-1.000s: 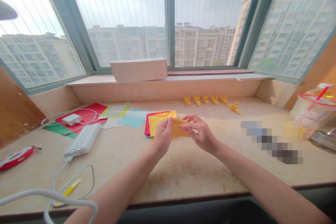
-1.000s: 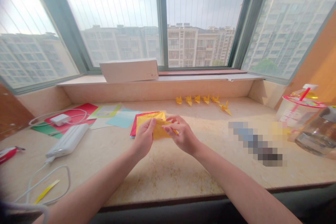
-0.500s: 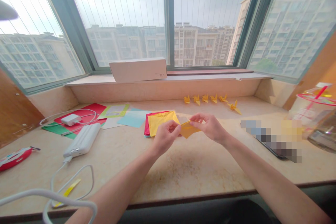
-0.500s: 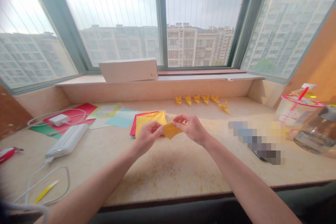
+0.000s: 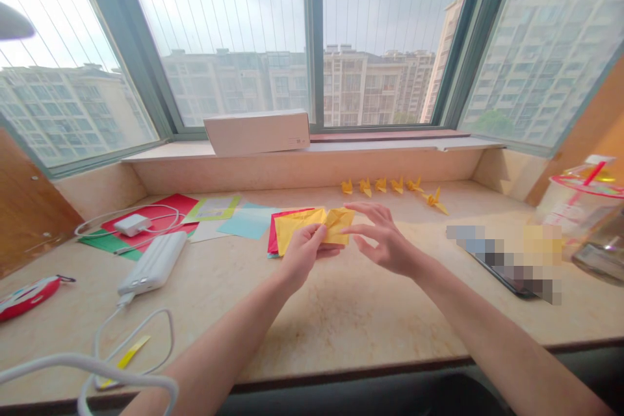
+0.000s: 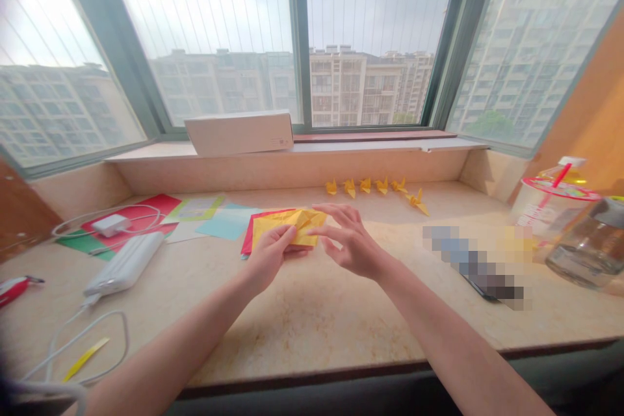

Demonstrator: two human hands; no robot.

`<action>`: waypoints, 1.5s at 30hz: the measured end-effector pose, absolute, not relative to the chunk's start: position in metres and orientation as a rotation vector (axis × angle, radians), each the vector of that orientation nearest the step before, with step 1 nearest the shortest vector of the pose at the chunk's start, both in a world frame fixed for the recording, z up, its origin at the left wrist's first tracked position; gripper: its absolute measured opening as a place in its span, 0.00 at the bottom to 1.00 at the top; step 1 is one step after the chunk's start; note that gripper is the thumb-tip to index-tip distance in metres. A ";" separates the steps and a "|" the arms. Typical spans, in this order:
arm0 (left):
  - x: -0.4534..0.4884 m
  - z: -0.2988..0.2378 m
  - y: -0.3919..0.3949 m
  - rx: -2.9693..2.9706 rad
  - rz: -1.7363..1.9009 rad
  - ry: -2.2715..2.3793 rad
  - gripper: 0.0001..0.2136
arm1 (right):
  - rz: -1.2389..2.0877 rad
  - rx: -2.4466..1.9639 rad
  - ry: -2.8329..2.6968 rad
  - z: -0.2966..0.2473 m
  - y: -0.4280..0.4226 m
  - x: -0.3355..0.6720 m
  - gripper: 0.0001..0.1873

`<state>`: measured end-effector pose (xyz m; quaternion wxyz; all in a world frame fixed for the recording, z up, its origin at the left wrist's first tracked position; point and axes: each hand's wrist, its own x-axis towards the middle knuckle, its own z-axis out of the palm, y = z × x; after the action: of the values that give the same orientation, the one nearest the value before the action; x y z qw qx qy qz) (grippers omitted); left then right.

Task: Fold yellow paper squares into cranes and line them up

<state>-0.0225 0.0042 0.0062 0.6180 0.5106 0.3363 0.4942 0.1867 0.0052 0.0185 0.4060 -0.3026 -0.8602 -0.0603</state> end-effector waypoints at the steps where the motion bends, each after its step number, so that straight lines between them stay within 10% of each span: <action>1: -0.022 0.007 0.004 1.150 1.154 0.740 0.16 | -0.164 -0.744 -2.213 0.019 0.004 0.186 0.18; 45: -0.012 0.007 -0.011 1.527 0.972 0.594 0.21 | 0.006 -0.869 -1.894 0.005 0.014 0.180 0.07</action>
<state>-0.0121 -0.0113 0.0068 0.5796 0.6531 0.2543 0.4157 0.1801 0.0144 0.0055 0.5044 -0.3600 -0.7848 0.0024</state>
